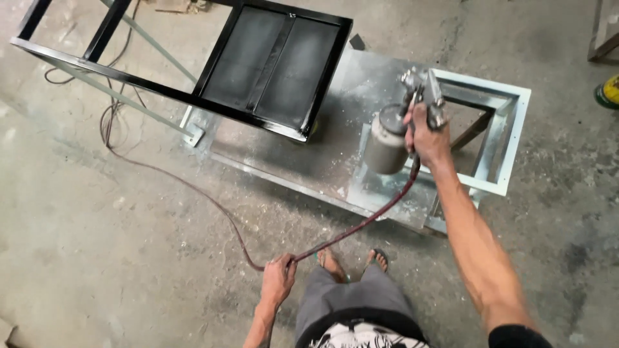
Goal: The person uses a spray gun to apply black paint to a metal frame resting on a workbench. They move the spray gun steadily along the frame's edges and surfaces, covering the structure with multiple passes.
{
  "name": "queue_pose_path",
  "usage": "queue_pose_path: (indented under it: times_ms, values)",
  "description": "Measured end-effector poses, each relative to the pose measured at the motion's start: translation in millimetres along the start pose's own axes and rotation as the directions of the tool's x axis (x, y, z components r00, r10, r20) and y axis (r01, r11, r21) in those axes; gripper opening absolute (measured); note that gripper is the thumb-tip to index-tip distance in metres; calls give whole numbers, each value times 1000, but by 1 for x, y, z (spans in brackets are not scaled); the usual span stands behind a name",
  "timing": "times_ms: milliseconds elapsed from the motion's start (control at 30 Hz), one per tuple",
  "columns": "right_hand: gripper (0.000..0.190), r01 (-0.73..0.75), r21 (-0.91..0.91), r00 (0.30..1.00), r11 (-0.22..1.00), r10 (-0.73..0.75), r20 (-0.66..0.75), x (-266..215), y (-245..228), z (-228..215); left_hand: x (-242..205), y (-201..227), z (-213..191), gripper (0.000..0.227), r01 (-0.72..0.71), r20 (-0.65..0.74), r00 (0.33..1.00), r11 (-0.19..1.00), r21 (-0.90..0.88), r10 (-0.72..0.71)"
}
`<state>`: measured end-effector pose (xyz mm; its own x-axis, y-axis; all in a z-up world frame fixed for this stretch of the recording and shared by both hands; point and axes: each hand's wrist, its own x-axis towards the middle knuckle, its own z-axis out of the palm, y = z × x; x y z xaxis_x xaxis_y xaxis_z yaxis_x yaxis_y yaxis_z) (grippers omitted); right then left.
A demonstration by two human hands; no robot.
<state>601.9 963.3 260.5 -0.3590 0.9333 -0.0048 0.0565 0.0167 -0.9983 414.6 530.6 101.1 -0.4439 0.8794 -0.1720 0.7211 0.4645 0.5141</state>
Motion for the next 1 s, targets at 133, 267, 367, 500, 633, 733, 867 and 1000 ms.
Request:
queue_pose_path:
  times_ms: [133,267,367,500,633,733,867,1000]
  values:
    - [67,34,-72,991,997,-25,129,-30,41,-19,0,-18,32,15,41,87,995,999,-8,-40]
    - [83,129,122,941,984,-160,298,-38,105,-22,2,-50,75,14,15,132,991,998,59,-22]
    - [85,139,289,927,947,-227,299,-44,176,-12,-2,-72,91,12,124,188,975,992,-3,-122]
    - [80,181,558,905,810,-360,228,-37,238,13,14,-111,106,14,234,219,952,970,-63,-216]
    - [83,147,617,910,773,-350,222,-34,275,29,22,-159,121,16,130,73,989,991,-17,-128]
    - [80,192,635,913,748,-373,164,-35,288,41,28,-190,113,10,70,-187,980,997,-16,-72]
    - [74,254,700,906,668,-417,68,-31,303,60,56,-192,77,15,-150,-510,813,947,283,281]
    - [71,278,720,912,636,-410,10,-25,320,72,89,-198,71,22,-229,-616,573,827,514,541]
